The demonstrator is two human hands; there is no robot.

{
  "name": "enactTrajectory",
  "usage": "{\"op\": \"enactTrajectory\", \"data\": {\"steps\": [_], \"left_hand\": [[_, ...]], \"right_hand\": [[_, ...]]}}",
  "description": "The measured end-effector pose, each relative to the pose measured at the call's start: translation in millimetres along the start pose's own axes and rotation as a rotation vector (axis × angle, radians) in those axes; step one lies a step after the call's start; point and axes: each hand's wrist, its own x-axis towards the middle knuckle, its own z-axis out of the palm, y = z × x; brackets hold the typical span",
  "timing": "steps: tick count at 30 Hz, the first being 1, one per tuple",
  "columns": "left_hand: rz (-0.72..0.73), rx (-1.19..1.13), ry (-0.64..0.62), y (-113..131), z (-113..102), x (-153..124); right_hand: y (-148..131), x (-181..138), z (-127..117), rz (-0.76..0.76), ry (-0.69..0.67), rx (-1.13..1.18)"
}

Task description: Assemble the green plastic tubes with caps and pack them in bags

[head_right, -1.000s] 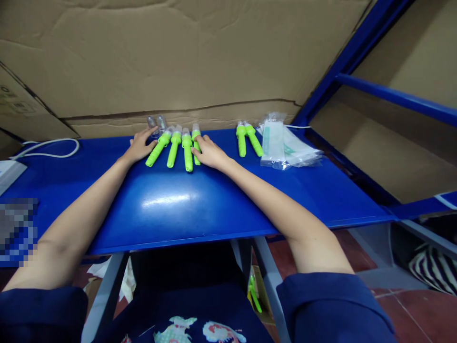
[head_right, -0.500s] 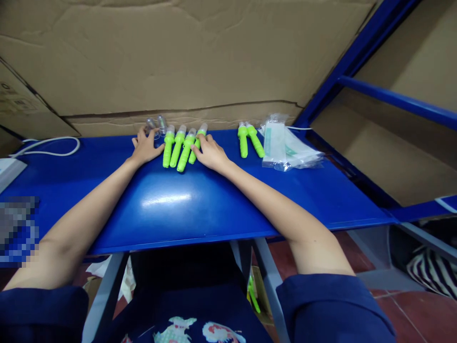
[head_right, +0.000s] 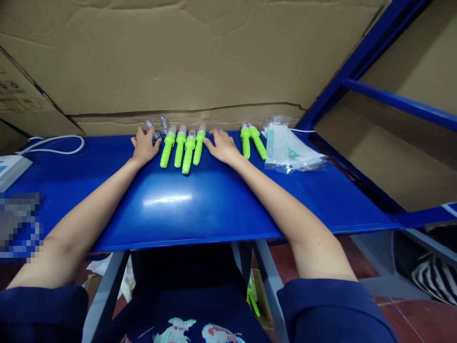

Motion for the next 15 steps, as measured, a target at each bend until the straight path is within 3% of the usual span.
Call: {"op": "enactTrajectory", "data": {"steps": [4,8,15], "left_hand": [[-0.013,-0.041,0.02,-8,0,1],[-0.018,-0.063,0.056,-13,1,2],[-0.047,-0.082,0.058,-11,-2,2]], "right_hand": [[23,3,-11,0.206,0.157,-0.223],[47,3,-14,0.327,0.177,-0.318],[53,4,-13,0.314,0.147,-0.309]]}}
